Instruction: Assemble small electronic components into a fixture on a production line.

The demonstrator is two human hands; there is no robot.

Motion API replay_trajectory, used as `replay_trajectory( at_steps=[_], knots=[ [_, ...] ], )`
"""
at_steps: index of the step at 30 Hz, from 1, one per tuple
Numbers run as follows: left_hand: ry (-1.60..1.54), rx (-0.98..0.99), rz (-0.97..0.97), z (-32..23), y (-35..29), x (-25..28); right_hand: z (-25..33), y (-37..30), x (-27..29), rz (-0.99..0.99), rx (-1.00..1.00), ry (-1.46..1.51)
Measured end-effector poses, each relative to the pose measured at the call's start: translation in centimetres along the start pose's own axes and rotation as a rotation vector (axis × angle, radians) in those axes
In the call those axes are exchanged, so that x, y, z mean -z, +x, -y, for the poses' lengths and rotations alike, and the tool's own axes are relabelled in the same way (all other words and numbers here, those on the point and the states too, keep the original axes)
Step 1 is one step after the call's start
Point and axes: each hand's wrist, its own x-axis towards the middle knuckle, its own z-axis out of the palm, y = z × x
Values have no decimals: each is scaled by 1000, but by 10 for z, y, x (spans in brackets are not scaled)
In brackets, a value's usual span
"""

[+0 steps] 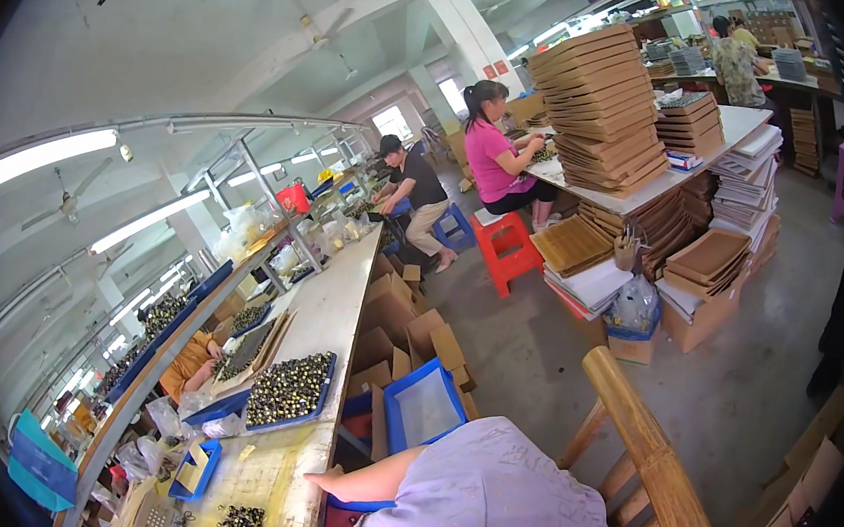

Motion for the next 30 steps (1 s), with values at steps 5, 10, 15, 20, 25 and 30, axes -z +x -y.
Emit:
replay_trajectory(
  at_steps=[5, 10, 15, 20, 25, 30],
  knots=[
    [-15, 58, -5, 36, 10, -8, 3, -22, 12, 267, 98, -11],
    [203, 225, 121, -37, 0, 13, 2, -31, 18, 227, 328, 81],
    [293, 135, 91, 10, 8, 15, 4, -47, 7, -181, 935, -345],
    [355, -14, 19, -35, 12, -15, 46, -53, -30, 313, 895, -463],
    [448, -20, 89, -36, 41, -31, 53, -28, -87, 446, 833, -634],
    [444, 31, 20, -29, 44, -28, 31, -67, -153, 614, 765, -590]
  ],
)
